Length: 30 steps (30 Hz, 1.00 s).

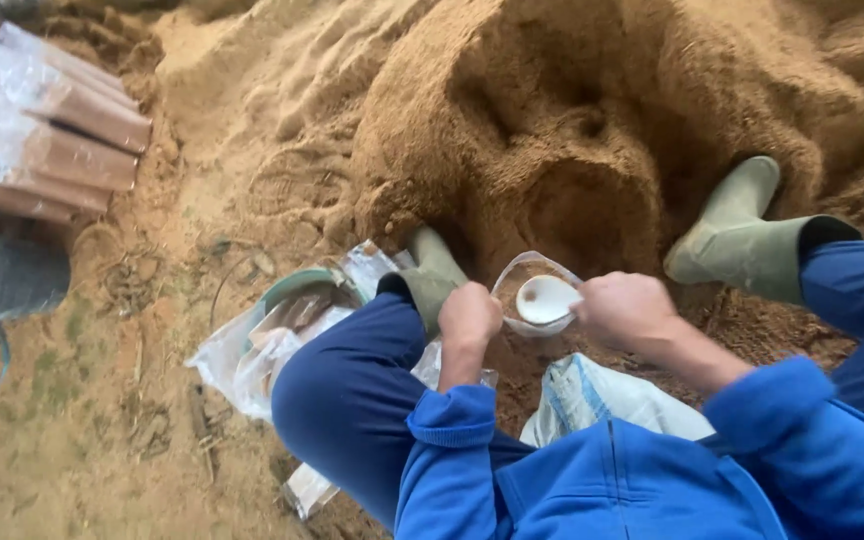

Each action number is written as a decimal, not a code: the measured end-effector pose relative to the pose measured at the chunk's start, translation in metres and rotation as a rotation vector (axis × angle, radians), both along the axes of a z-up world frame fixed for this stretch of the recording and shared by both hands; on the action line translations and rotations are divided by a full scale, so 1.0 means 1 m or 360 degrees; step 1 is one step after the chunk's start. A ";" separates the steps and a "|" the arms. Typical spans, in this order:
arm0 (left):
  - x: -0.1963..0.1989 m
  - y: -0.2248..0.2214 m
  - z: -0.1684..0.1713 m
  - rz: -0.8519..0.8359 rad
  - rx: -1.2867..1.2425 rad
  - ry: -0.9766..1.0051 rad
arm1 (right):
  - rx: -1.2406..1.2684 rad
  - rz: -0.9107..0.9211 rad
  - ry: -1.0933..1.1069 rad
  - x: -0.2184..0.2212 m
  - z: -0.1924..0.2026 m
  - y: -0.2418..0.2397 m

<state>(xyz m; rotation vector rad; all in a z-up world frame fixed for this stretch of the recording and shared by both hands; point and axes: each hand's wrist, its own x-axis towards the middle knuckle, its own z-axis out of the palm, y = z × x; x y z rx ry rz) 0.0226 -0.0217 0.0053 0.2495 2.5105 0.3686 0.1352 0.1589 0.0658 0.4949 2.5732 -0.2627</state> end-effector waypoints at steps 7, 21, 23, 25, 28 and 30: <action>0.011 0.008 0.027 -0.0038 0.0019 -0.0023 | 0.0006 0.0037 -0.0007 0.014 -0.019 -0.001; 0.004 0.012 0.029 -0.0005 0.0121 0.0032 | 0.0097 0.0160 0.0133 -0.017 -0.011 -0.004; 0.006 0.006 0.005 0.0007 0.0096 -0.0020 | -0.0070 -0.0041 0.0089 -0.011 0.011 0.000; 0.004 0.005 -0.002 0.0028 0.0083 -0.0061 | -0.0222 -0.0236 0.0055 -0.010 0.006 0.008; -0.010 0.020 0.008 -0.0016 0.0129 0.0029 | 0.0050 -0.0137 0.0075 -0.013 -0.024 0.027; 0.001 0.011 0.018 0.0009 0.0075 -0.0049 | 0.0016 -0.0118 -0.0012 -0.007 -0.012 0.021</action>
